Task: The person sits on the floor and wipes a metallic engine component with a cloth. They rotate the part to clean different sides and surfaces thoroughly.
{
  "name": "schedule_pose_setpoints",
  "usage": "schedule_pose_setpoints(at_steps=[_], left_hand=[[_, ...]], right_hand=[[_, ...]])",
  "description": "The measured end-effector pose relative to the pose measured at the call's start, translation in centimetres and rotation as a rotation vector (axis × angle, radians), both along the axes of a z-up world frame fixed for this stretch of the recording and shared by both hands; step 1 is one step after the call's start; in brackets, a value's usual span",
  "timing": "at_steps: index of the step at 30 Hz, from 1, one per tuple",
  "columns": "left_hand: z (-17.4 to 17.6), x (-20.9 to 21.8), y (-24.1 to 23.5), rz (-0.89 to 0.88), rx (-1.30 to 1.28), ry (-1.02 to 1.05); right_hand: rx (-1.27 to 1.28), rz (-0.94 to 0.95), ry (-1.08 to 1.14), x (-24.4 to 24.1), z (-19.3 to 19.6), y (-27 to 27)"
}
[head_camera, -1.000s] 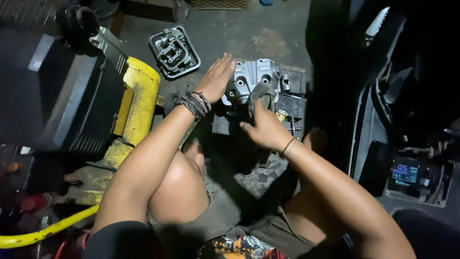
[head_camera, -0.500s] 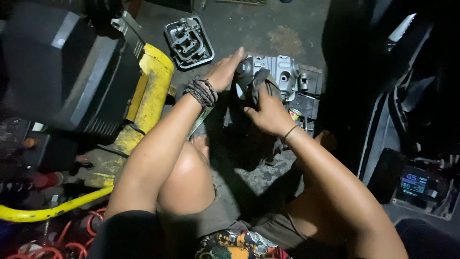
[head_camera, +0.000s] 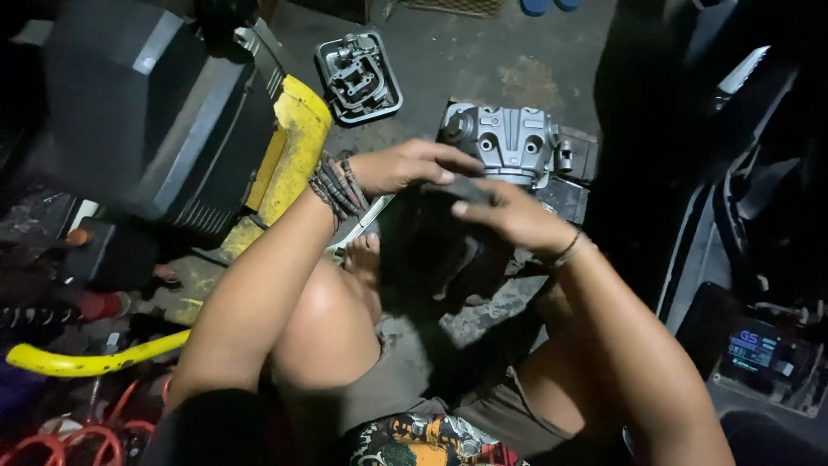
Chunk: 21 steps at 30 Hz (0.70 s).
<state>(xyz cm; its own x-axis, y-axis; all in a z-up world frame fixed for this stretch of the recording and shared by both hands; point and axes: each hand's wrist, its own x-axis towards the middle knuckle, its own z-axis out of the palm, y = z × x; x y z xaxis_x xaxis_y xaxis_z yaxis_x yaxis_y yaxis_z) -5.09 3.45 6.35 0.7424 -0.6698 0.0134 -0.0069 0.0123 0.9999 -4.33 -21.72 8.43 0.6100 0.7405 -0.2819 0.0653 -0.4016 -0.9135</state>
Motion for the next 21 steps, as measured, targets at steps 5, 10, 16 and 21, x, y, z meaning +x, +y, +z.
schedule_pose_setpoints(at_steps=[5, 10, 16, 21], left_hand=[[-3.9, -1.1, -0.1, 0.063, 0.444, -0.043], [-5.3, -0.1, -0.5, 0.557, 0.684, -0.297], [-6.1, 2.2, -0.9, 1.066, 0.693, -0.484], [-6.8, 2.5, -4.0, 1.046, 0.617, -0.131]], right_hand=[[0.027, -0.147, 0.024, 0.8, -1.0, -1.0], [-0.093, -0.007, -0.089, -1.1, 2.2, -0.5], [-0.041, -0.425, -0.656, 3.3, -1.2, -3.7], [-0.169, -0.557, -0.894, 4.9, -2.8, -4.7]])
